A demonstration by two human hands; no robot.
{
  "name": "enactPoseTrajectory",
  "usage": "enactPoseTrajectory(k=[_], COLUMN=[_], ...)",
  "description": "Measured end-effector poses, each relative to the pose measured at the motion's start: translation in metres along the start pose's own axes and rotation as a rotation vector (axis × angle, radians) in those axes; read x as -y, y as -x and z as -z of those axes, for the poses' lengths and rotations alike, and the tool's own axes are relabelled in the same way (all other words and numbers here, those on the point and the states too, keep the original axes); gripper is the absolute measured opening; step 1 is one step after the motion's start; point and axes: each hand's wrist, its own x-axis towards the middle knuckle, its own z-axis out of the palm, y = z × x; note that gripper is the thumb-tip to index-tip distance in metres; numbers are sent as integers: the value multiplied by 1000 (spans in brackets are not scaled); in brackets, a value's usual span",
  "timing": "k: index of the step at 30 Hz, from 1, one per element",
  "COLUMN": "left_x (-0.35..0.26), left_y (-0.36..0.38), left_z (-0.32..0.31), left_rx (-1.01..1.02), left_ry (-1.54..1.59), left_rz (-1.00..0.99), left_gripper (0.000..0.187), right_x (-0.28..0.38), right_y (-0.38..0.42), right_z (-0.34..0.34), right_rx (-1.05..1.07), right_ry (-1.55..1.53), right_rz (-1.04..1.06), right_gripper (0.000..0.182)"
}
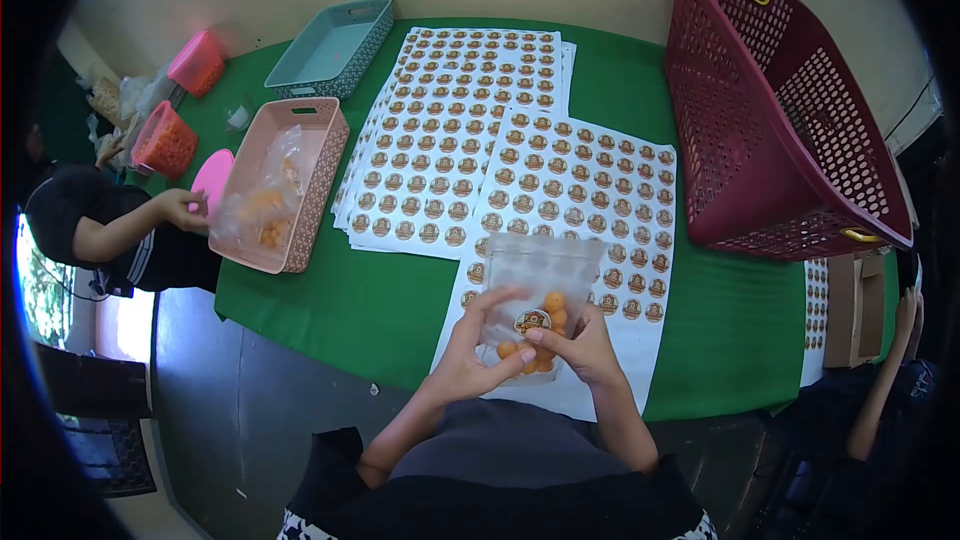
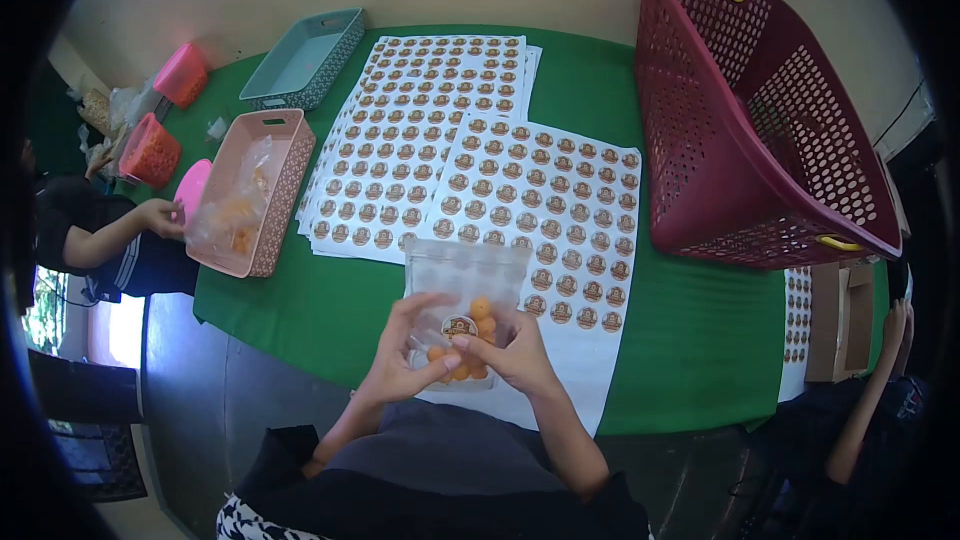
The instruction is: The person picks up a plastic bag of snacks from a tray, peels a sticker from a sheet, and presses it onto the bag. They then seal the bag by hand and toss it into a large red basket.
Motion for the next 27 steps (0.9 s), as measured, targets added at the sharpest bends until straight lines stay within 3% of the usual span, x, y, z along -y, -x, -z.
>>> enactPoseTrajectory(k=[2,5,8,12,14,17,18,22,25,27], left_x=[-4,-6,7,6,10,2,4,10,10,10], left_y=[3,-1,-1,1,2,-1,-1,-3,-8,-9], left_z=[-9,-6,-11,-8,-8,-7,-9,-13,-11,-13], left_rx=[-162,-118,-156,-74,-48,-21,-21,-43,-4,-18], left_ry=[440,436,555,544,489,458,383,412,337,209], left_rz=[100,210,283,398,413,527,497,444,474,369], left_gripper=[70,77,71,56,30,16,14,15,16,20], right_x=[0,3,3,-13,-11,-6,-9,3,-4,-7], right_y=[-1,0,1,3,1,8,9,9,7,6], right_z=[1,-1,3,8,2,0,8,16,27,31], right_rx=[-38,-85,-69,-37,-51,-63,42,63,47,33], right_ry=[28,51,74,102,49,127,115,-100,91,168], right_rz=[-10,27,-21,56,156,113,73,-34,52,15], right_gripper=[26,19,20,19,20,24,25,19,18,18])
